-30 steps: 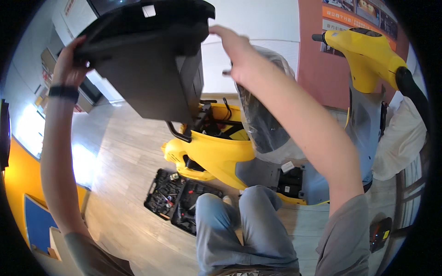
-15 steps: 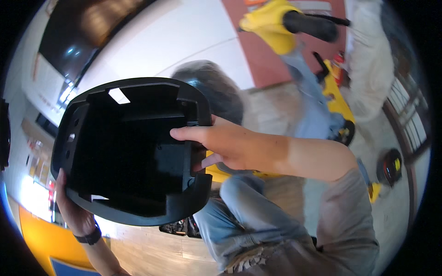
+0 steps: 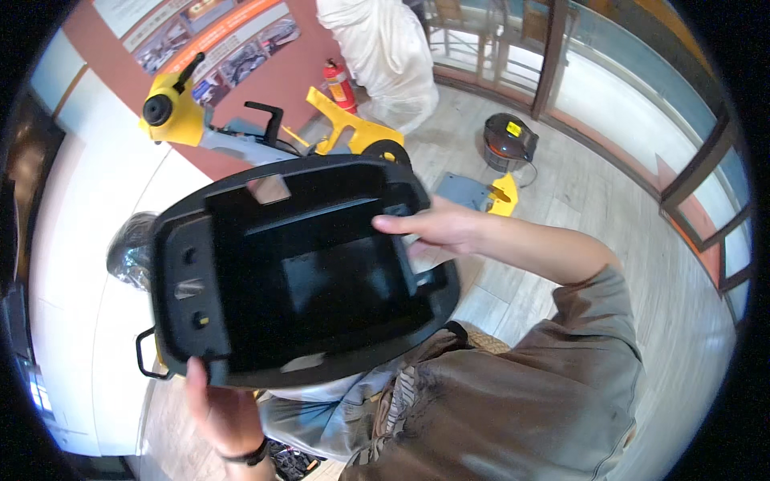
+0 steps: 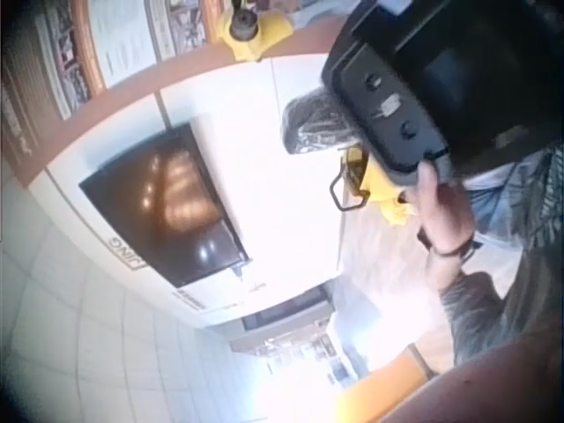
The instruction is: Disassembling body panels and internal components of a yellow electric scooter.
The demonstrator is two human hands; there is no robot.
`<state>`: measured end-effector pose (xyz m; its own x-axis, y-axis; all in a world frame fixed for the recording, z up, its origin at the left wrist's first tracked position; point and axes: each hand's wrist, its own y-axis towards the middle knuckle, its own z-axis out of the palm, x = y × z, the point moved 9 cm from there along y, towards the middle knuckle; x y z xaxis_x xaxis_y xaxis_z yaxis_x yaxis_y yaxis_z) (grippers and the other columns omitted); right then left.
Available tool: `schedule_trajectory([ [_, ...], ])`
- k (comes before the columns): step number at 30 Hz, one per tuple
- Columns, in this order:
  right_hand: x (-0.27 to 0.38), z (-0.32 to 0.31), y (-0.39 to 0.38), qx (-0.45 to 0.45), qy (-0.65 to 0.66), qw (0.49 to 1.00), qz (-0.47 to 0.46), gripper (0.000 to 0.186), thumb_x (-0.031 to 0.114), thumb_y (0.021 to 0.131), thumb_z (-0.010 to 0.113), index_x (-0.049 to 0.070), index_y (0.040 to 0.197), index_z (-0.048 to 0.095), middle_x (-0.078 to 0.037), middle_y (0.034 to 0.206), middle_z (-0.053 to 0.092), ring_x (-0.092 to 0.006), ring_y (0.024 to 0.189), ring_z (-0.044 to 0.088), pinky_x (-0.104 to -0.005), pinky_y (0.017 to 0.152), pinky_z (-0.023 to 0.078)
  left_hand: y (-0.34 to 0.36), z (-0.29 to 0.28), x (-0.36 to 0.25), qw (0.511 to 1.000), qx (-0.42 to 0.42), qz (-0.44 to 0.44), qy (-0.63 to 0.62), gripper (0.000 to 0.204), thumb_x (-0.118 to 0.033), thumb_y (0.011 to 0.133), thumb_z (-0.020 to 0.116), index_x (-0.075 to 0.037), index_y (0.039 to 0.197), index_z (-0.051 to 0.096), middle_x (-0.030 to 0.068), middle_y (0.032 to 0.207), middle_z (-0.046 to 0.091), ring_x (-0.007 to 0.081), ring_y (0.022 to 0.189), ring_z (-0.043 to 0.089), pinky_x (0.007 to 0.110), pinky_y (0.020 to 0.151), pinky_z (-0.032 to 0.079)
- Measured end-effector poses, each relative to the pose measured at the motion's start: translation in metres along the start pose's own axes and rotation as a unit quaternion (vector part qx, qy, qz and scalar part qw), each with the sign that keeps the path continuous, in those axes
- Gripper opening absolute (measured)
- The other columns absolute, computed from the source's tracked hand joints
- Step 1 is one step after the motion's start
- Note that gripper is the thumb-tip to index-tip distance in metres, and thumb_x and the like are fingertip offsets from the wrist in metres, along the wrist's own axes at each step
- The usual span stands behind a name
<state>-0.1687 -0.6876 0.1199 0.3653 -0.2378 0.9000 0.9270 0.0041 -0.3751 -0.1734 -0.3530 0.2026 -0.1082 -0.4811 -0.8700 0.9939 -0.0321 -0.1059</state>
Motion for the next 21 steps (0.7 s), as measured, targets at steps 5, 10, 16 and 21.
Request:
schedule_trajectory([
  [5, -0.077, -0.121, -0.023, 0.054, -0.157, 0.986, 0.007, 0.061, 0.027, 0.079, 0.078, 0.007, 0.129, 0.049, -0.007, 0.128, 0.054, -0.0154, 0.116, 0.049, -0.0339, 0.092, 0.046, 0.029, 0.074, 0.102, 0.976, 0.113, -0.158, -0.094, 0.042, -0.012, 0.081, 0.063, -0.006, 0.122, 0.056, 0.0047, 0.116, 0.063, 0.0211, 0.108, 0.059, 0.036, 0.097, 0.043],
  [10, -0.183, -0.214, -0.043, 0.139, -0.145, 0.974, 0.108, 0.08, 0.008, 0.074, 0.077, 0.007, 0.142, 0.036, -0.012, 0.143, 0.042, -0.0182, 0.131, 0.039, -0.0335, 0.106, 0.038, 0.075, 0.107, 0.192, 0.952, 0.163, -0.232, -0.116, 0.036, -0.016, 0.085, 0.061, -0.003, 0.118, 0.059, 0.0062, 0.116, 0.064, 0.0197, 0.107, 0.06, 0.033, 0.095, 0.043],
  [16, -0.171, -0.249, -0.067, 0.025, 0.134, 0.991, -0.003, 0.101, 0.003, 0.066, 0.08, 0.009, 0.148, 0.022, -0.009, 0.138, 0.045, -0.0207, 0.127, 0.042, -0.035, 0.105, 0.038, 0.117, 0.116, 0.305, 0.922, 0.205, -0.316, -0.093, 0.035, -0.014, 0.086, 0.063, -0.005, 0.119, 0.058, 0.0034, 0.115, 0.064, 0.0177, 0.103, 0.061, 0.034, 0.091, 0.045],
  [21, -0.187, -0.233, -0.026, -0.107, -0.125, 0.986, 0.0, 0.089, 0.017, 0.064, 0.085, 0.002, 0.137, 0.036, -0.006, 0.122, 0.055, -0.0151, 0.113, 0.049, -0.0306, 0.098, 0.04, 0.11, 0.128, 0.374, 0.891, 0.256, -0.374, -0.002, 0.04, -0.004, 0.083, 0.066, -0.004, 0.121, 0.054, 0.0048, 0.108, 0.063, 0.0166, 0.098, 0.061, 0.029, 0.086, 0.047],
])
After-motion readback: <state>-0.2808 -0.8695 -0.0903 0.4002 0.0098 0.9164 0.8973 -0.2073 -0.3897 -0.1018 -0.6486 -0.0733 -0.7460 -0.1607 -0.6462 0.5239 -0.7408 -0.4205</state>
